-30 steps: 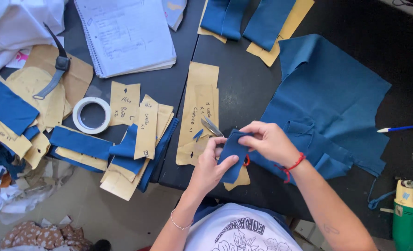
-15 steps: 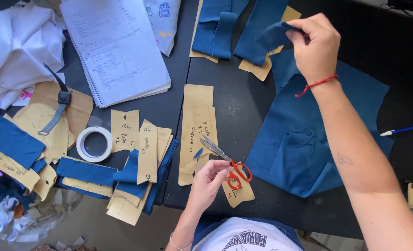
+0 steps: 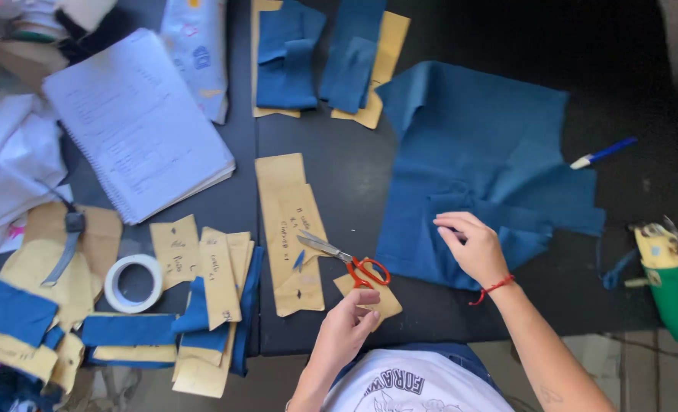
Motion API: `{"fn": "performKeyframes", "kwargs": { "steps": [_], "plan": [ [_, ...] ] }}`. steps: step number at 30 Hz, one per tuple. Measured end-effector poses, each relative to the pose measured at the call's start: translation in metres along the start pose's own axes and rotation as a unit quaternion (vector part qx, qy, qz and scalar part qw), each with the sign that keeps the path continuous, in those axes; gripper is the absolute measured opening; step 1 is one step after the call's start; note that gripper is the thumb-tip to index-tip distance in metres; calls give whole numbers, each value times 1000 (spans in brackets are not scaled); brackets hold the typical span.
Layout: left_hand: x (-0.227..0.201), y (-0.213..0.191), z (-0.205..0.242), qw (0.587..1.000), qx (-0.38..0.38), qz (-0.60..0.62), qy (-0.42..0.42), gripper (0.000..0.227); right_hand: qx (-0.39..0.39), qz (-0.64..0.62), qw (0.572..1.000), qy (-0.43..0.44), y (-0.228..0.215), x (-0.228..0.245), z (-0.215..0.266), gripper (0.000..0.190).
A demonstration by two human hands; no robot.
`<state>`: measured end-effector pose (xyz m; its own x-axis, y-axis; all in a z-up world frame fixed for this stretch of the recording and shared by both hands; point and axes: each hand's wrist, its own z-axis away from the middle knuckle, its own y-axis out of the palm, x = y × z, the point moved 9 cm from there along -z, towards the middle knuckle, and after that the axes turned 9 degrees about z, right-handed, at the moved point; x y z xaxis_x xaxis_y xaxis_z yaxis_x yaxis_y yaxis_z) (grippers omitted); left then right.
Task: The person organizes and cuts blue fabric pieces using a rotary cutter and scissors. They place paper patterns on the fabric, write on them with a pen, and trim the fabric edges to match the pattern shapes.
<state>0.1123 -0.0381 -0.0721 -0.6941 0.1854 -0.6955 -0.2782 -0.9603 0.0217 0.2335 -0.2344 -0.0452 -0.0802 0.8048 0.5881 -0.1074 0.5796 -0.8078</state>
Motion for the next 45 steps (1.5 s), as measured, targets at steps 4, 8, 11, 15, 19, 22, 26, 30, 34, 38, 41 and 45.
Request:
{"fn": "performKeyframes", "kwargs": {
  "steps": [4,8,11,15,19,22,26,30,34,38,41,45],
  "plan": [
    [-3,36,-11,996,53,-72,30,26,-66,45,993,84,-56,-72,57,14],
    [-18,74,-19,987,116,-100,51,28,-75,126,975,165,-90,-126,87,20],
    [-45,92,-23,985,116,-119,41,26,-57,151,968,192,-100,-158,86,29],
    [-66,92,-69,969,0,-121,216,33,-76,215,961,157,-110,-198,68,37],
    [-93,82,-93,942,-163,-151,253,45,-46,256,956,135,-97,-244,52,33],
    [-100,86,-112,944,-198,-151,218,49,-38,234,963,132,-93,-260,49,20],
    [-83,93,-162,922,-199,-289,165,35,11,213,966,145,-94,-272,59,14],
    [-85,101,-138,965,-124,-158,169,23,19,120,986,116,-120,-232,84,14],
    [-82,127,-88,988,41,0,147,21,113,-68,963,234,-134,-231,114,14],
    [-151,138,-45,952,76,99,280,27,83,-196,962,168,-139,-249,90,16],
    [-184,118,-49,915,3,52,400,32,-133,-66,989,21,-221,-181,54,14],
    [-222,114,-11,893,-23,76,442,10,-166,-305,937,-36,-268,-142,59,16]
  ]
}}
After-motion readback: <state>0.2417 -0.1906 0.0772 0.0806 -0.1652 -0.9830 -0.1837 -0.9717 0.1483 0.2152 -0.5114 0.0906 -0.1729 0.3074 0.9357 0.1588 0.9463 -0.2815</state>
